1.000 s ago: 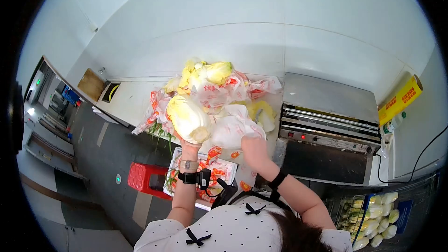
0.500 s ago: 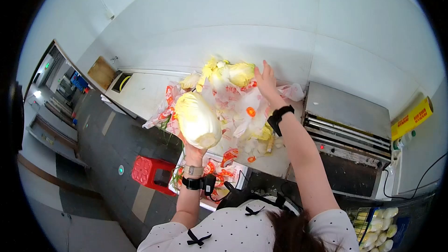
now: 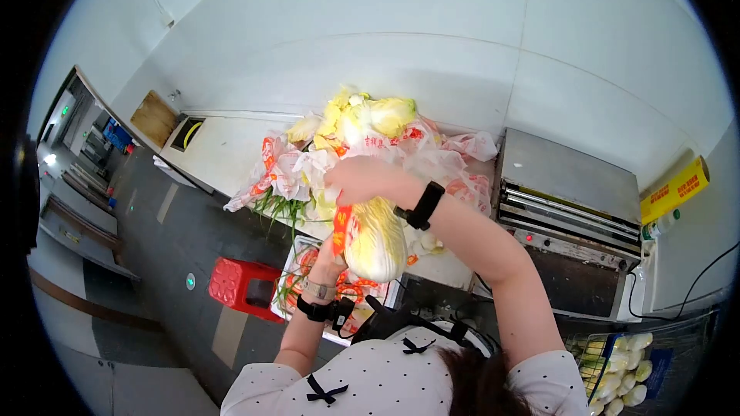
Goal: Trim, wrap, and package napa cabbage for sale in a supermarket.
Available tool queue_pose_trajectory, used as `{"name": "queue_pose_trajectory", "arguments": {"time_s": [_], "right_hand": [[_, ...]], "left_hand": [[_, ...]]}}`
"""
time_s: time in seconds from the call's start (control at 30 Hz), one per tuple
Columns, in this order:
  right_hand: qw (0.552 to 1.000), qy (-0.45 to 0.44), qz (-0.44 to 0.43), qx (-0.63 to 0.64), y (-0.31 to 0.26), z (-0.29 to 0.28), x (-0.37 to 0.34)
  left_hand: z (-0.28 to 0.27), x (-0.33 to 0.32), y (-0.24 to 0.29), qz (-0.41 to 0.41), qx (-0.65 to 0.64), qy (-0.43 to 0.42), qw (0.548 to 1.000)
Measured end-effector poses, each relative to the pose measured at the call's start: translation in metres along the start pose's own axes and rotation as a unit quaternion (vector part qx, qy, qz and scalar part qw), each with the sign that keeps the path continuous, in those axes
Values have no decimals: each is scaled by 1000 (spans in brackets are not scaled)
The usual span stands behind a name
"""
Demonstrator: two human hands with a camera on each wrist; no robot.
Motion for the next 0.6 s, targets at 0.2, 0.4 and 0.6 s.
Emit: {"name": "queue_pose_trajectory", "arguments": {"time_s": [0.2,0.4,0.6], "right_hand": [[968,223,-64,97,57,-5,11],[770,426,160,447,165,5,1],[674,517,401,343,228,30,-25]], "left_hand": [[9,-22,9,19,28,-35,999],[18,-48,15,96,-114,-91,985],[40,-59,48,107,-208,-96,968]]}}
Point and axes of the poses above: each hand's wrist, its own x-axis towards the middle knuckle, its own z-axis out of the palm, y = z × x, the point moved 3 cm from there along x, towards the middle knuckle, and after that the axes turned 12 degrees about x, right-handed, at the moved point
